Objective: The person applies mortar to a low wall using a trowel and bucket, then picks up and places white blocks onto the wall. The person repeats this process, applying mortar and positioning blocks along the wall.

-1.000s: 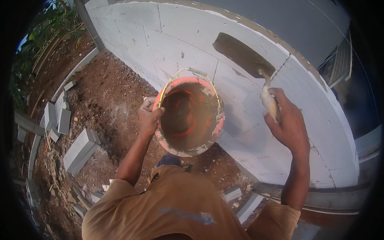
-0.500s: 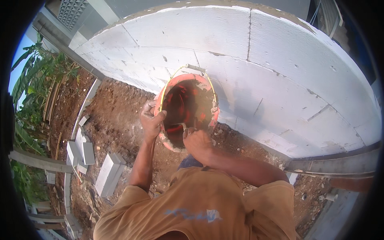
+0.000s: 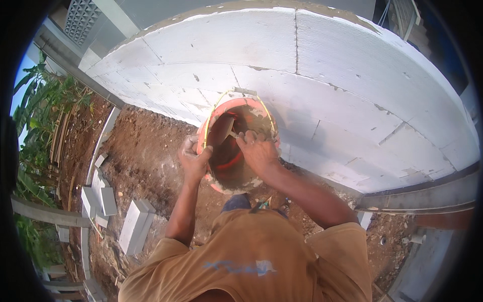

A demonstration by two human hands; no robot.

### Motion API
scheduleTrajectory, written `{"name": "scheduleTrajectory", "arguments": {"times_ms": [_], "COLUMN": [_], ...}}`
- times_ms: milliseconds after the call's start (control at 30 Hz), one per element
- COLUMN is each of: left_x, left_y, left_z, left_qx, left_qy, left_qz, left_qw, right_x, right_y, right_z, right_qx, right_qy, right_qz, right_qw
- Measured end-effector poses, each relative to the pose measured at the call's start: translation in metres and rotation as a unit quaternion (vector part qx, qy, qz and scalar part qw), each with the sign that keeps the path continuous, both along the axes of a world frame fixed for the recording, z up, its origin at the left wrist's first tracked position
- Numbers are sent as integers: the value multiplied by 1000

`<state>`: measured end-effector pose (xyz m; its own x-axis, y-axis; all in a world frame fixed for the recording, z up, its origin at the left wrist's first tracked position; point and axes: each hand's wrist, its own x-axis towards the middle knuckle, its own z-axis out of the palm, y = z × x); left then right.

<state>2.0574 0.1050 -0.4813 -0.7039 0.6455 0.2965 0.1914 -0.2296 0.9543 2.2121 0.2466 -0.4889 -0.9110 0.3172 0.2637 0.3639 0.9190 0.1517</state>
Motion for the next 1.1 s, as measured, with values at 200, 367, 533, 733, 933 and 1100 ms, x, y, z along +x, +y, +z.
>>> {"name": "scheduleTrajectory", "arguments": {"times_ms": [200, 367, 533, 733, 933, 1100], "left_x": [-4, 15, 33, 20, 11, 6], "left_y": [2, 0, -4, 18, -2, 7], "left_z": [-5, 2, -18, -1, -14, -7], "left_qx": [-39, -27, -13, 9, 32, 28], "left_qy": [24, 72, 39, 140, 96, 74], "left_qz": [13, 28, 3, -15, 12, 31], "left_qw": [999, 997, 999, 990, 995, 996], "right_x": [19, 16, 26, 30, 5, 26], "right_y": [6, 36, 18, -40, 0, -17], "right_z": [-30, -25, 5, -23, 12, -41], "right_qx": [-104, -236, -319, -71, -187, -243], "right_qy": [-63, -80, -21, -15, 5, -62], "right_qz": [46, -34, -38, 58, -58, 1], "right_qw": [992, 968, 947, 996, 981, 968]}}
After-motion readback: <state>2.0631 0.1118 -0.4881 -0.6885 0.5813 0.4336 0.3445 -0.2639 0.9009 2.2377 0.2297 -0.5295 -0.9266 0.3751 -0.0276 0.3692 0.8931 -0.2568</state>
